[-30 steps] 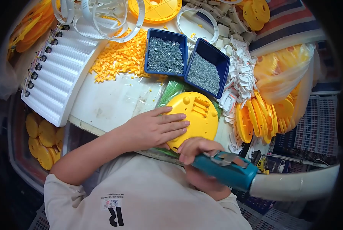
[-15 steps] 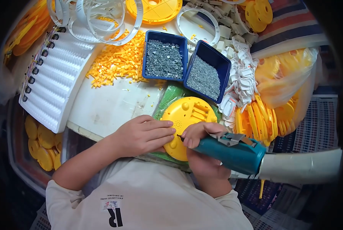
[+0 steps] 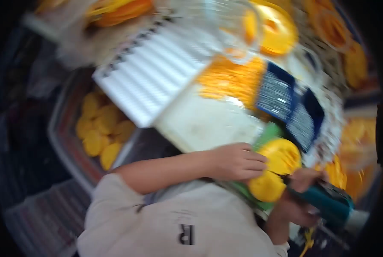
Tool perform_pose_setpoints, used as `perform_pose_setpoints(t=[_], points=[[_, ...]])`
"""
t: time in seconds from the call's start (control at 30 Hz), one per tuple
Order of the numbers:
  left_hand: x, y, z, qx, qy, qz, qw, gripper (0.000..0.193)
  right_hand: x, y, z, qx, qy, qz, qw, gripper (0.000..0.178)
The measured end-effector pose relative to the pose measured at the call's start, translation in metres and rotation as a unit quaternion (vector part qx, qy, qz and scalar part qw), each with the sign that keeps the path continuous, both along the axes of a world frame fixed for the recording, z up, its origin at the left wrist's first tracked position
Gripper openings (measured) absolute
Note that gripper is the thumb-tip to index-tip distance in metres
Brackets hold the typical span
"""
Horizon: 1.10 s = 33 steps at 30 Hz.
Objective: Assembling yellow plastic toy components by inserting small screws and using a pneumatic screwdriver.
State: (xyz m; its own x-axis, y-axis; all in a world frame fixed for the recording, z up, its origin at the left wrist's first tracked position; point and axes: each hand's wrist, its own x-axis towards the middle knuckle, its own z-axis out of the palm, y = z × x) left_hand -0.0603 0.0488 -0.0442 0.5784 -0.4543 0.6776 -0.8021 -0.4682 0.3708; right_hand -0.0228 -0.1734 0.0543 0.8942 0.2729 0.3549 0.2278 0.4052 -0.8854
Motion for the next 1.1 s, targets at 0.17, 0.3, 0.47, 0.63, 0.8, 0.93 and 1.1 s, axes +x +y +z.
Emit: perform_pose_setpoints(t=[0.17,0.3,0.47,0.63,0.8,0.93,1.1], points=[[0.005,-0.007,-0.003,-0.03,-0.013,-0.014,0.999,0.028,0.032,0.008,0.001,0.033,-0.014,-0.009,0.999,0.093],[0.001,-0.008,-0.018,0.011,-0.007,0.016,1.0,0.03,0.045,0.033,-0.017,0.091,0.009,0.078,0.993,0.09],[-0.002,0.004,-0.001,0.014,0.008,0.002,1.0,0.034,0.042,0.039,-0.012,0.041,-0.001,0.125,0.991,0.096],[0.0,0.001,0.004,0.035,0.023,0.012,0.999,0.034,0.039,0.045,-0.006,0.039,0.009,0.094,0.995,0.088],[0.002,-0.002,0.008,0.035,0.045,0.012,0.998,0.033,0.047,0.042,-0.023,-0.016,0.061,0.151,0.987,0.083],[0.002,0.001,0.008,0.03,0.053,0.01,0.998,0.032,0.041,0.049,-0.015,-0.037,0.06,0.146,0.987,0.084],[-0.002,0.001,0.009,0.042,0.054,0.01,0.998,0.033,0.042,0.046,-0.023,0.033,0.032,0.145,0.988,0.086]])
